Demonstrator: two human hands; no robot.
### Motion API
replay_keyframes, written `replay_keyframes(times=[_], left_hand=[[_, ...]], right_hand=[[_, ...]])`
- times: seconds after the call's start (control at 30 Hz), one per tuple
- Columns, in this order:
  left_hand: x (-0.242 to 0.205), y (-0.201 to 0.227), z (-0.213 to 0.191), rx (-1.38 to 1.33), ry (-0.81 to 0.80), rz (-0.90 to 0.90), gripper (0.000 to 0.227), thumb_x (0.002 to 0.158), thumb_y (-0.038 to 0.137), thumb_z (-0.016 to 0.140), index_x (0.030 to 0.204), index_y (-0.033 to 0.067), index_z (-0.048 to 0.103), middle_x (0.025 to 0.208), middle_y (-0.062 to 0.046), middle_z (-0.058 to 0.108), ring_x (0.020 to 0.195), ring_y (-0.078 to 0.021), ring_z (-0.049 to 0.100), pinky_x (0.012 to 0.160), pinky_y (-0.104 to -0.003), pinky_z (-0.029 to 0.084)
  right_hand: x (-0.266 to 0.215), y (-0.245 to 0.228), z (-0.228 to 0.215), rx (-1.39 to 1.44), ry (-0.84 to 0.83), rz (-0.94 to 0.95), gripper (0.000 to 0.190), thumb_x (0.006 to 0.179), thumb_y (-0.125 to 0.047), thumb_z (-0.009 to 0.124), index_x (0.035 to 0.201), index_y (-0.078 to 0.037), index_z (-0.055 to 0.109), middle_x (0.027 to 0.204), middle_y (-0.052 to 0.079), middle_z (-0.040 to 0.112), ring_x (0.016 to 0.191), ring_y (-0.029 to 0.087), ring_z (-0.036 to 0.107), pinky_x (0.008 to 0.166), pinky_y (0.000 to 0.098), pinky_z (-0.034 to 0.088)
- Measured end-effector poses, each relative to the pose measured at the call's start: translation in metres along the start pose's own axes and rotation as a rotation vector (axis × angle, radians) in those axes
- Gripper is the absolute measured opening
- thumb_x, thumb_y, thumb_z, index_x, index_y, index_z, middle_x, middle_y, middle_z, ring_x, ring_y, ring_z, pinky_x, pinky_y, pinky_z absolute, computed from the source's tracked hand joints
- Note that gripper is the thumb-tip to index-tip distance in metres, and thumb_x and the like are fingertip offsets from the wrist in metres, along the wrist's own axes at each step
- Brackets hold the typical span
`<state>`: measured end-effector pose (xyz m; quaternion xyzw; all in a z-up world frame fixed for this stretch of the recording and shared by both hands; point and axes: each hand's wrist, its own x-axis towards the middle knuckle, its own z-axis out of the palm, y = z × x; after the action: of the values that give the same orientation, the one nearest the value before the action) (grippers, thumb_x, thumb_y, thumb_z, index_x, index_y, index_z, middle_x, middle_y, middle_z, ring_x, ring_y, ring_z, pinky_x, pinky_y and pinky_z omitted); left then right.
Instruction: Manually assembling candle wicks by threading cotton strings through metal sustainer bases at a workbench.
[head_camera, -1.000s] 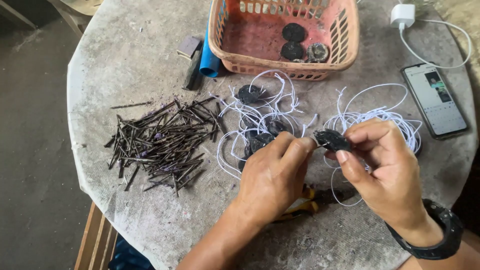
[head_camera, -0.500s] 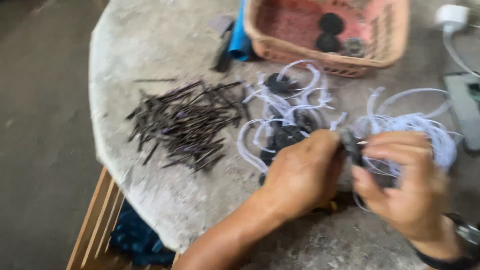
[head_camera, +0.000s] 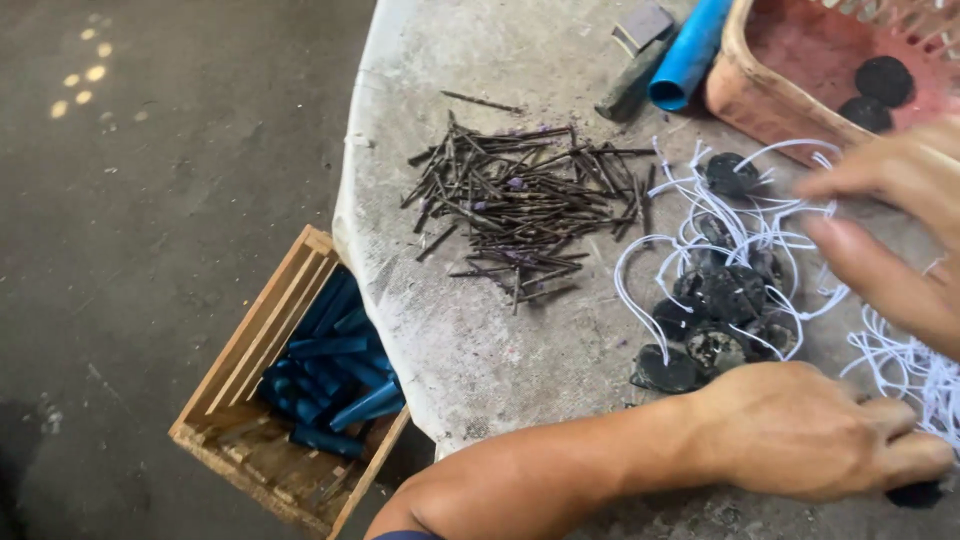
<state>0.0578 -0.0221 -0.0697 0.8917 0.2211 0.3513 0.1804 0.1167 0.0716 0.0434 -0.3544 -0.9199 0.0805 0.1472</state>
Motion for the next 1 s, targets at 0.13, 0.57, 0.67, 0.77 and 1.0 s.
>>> replay_keyframes(times=[0.13, 0.57, 0.67, 0.77, 1.0], left_hand=[[-0.006, -0.001, -0.015, -0.079, 0.076, 0.045, 0.011, 0.082, 0.008, 0.045, 0.093, 0.0086, 0.043, 0.07, -0.009, 0.05, 0.051, -0.0333, 0.054, 0.041, -0.047, 0.034], [0.0, -0.002, -0.072, -0.041, -0.014, -0.048, 0.003, 0.08, 0.009, 0.047, 0.082, 0.0068, 0.046, 0.07, -0.009, 0.05, 0.053, -0.0292, 0.052, 0.048, -0.04, 0.041], [0.001, -0.01, -0.081, 0.048, 0.066, -0.1, 0.01, 0.08, 0.015, 0.052, 0.08, 0.0081, 0.045, 0.069, -0.008, 0.049, 0.053, -0.0266, 0.051, 0.045, -0.039, 0.039], [0.004, -0.016, -0.089, 0.111, 0.147, -0.15, 0.01, 0.08, 0.015, 0.053, 0.078, 0.0071, 0.046, 0.067, -0.008, 0.048, 0.052, -0.0253, 0.049, 0.042, -0.038, 0.038], [0.006, -0.018, -0.097, 0.184, 0.224, -0.185, 0.014, 0.08, 0.007, 0.053, 0.072, 0.007, 0.042, 0.062, -0.005, 0.041, 0.047, -0.0183, 0.042, 0.036, -0.031, 0.035]], right_hand=[[0.031, -0.003, -0.013, -0.093, 0.062, -0.098, 0.019, 0.091, -0.013, 0.054, 0.097, 0.003, 0.061, 0.091, 0.015, 0.059, 0.085, 0.032, 0.053, 0.081, 0.0434, 0.037], [-0.038, 0.07, -0.035, -0.266, -0.267, 0.665, 0.019, 0.086, -0.024, 0.05, 0.098, -0.015, 0.061, 0.1, 0.003, 0.061, 0.087, 0.02, 0.056, 0.072, 0.0346, 0.044], [-0.057, 0.068, -0.025, -0.456, -0.42, 0.713, 0.023, 0.084, -0.03, 0.048, 0.101, -0.02, 0.061, 0.106, 0.003, 0.06, 0.09, 0.022, 0.058, 0.071, 0.0357, 0.051], [-0.071, 0.066, -0.012, -0.39, -0.298, 0.492, 0.019, 0.083, -0.022, 0.051, 0.096, -0.013, 0.062, 0.1, 0.007, 0.061, 0.086, 0.021, 0.059, 0.072, 0.0342, 0.051], [-0.072, 0.067, 0.002, -0.443, -0.432, 0.599, 0.024, 0.086, -0.031, 0.048, 0.093, -0.013, 0.063, 0.087, 0.006, 0.064, 0.07, 0.022, 0.061, 0.063, 0.0356, 0.048]])
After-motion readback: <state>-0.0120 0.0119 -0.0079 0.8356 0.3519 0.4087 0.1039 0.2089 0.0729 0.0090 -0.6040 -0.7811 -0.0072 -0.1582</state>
